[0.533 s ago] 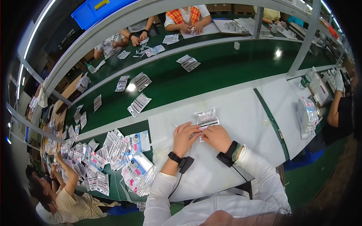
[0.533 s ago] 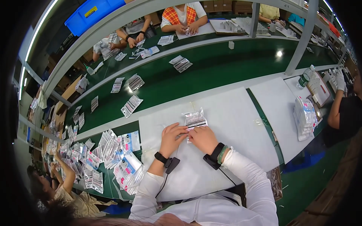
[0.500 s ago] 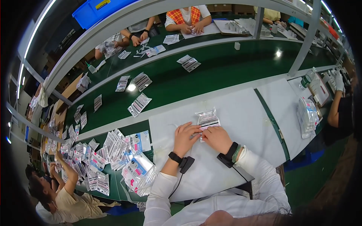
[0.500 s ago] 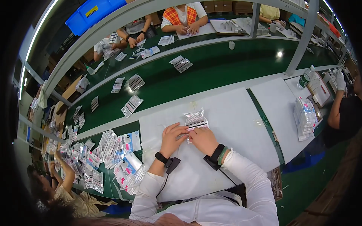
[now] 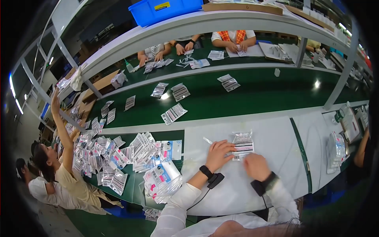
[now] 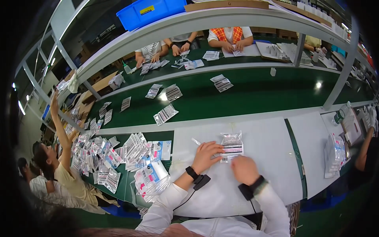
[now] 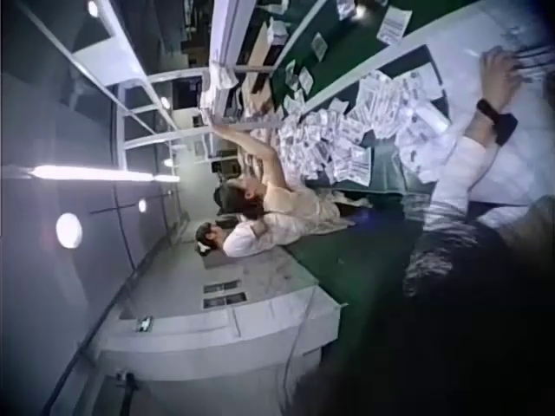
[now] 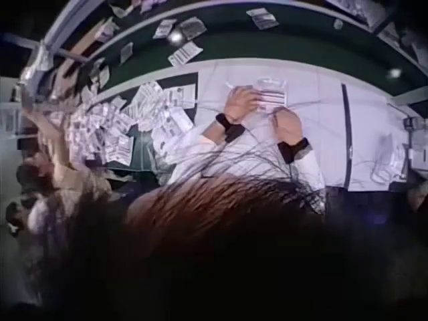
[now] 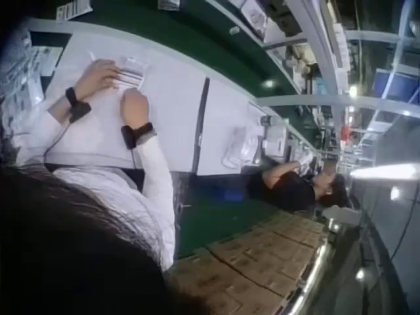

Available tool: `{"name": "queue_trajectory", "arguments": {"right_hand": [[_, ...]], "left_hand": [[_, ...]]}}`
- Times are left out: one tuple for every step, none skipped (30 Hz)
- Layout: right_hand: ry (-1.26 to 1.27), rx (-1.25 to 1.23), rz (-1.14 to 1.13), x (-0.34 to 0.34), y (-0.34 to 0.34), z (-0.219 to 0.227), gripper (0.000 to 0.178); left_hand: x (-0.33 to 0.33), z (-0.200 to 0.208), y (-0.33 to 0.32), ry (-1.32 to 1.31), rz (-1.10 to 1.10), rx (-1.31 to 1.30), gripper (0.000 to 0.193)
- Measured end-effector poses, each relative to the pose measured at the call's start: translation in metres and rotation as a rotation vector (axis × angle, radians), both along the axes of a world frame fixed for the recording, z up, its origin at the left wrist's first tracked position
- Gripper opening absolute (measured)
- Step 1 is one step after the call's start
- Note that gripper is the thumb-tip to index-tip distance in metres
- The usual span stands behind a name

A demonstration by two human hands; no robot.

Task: The person picks up a charger and a plastic bag, places the charger inside the bag, and seals it by hand. They then set the packaged charger aside and repeat the process.

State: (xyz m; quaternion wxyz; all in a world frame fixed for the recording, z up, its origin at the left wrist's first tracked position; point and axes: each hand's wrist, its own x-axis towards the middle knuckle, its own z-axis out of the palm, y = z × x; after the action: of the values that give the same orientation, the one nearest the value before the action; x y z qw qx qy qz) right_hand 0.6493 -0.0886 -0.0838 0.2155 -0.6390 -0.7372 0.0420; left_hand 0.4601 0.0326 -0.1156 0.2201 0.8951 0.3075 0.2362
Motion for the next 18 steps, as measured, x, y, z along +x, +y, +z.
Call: {"name": "queue_trajectory", "arguments": {"right_hand": [[0.053,-0.015,-0.072,0.015,-0.019,0.001,0.010],[0.192,0.088,-0.136,0.036,-0.045,-0.006,0.010],[0.323,0.041,-0.266,0.054,-0.076,0.006,0.012],[0.321,0.086,-0.390,0.081,-0.111,-0.004,0.012],[0.274,0.229,-0.551,0.107,-0.157,-0.029,0.012],[0.386,0.304,-0.760,0.132,-0.202,-0.037,0.013],[0.493,0.377,-0.987,0.148,-0.241,-0.035,0.014],[0.479,0.375,-1.017,0.162,-0.264,-0.045,0.014],[0.437,0.510,-1.111,0.164,-0.294,-0.051,0.015],[0.382,0.645,-1.205,0.168,-0.323,-0.060,0.017],[0.303,0.679,-1.345,0.179,-0.350,-0.099,0.021],[0.248,0.451,-1.478,0.180,-0.363,-0.125,0.019],[0.091,0.344,-1.492,0.181,-0.372,-0.168,0.018],[0.035,-0.023,-1.472,0.190,-0.383,-0.213,0.021],[0.481,0.193,-1.472,0.173,-0.363,-0.253,0.027],[0.343,-0.150,-1.520,0.171,-0.366,-0.287,0.029],[0.395,-0.451,-1.612,0.159,-0.368,-0.319,0.028],[0.307,-0.710,-1.392,0.160,-0.403,-0.357,0.028]], "left_hand": [[-0.003,0.001,0.000,-0.002,0.010,-0.001,0.030],[-0.007,0.001,0.000,-0.004,0.013,0.001,0.030],[-0.007,0.002,-0.002,0.000,0.011,0.000,0.030],[-0.004,0.003,-0.003,0.001,0.005,0.000,0.030],[-0.002,0.004,-0.002,0.002,-0.004,-0.002,0.030],[0.000,0.005,0.001,-0.004,-0.011,-0.004,0.030],[0.002,0.004,0.002,-0.012,-0.013,0.023,0.029],[0.003,0.003,0.004,-0.020,-0.021,0.049,0.029],[0.007,0.002,0.003,-0.028,-0.056,0.062,0.029],[0.005,0.002,0.005,-0.034,-0.044,0.076,0.029],[0.009,0.007,0.006,-0.047,-0.072,0.088,0.030],[0.007,0.010,0.007,-0.060,-0.067,0.105,0.030],[0.002,0.014,0.007,-0.075,-0.059,0.122,0.030],[-0.002,0.022,0.005,-0.060,-0.053,0.122,0.030],[-0.009,0.027,0.005,-0.038,-0.025,0.131,0.030],[-0.007,0.027,0.007,-0.039,-0.044,0.143,0.029],[0.000,0.026,0.007,-0.041,-0.055,0.158,0.029],[0.025,0.023,0.002,-0.077,-0.117,0.136,0.029]]}}
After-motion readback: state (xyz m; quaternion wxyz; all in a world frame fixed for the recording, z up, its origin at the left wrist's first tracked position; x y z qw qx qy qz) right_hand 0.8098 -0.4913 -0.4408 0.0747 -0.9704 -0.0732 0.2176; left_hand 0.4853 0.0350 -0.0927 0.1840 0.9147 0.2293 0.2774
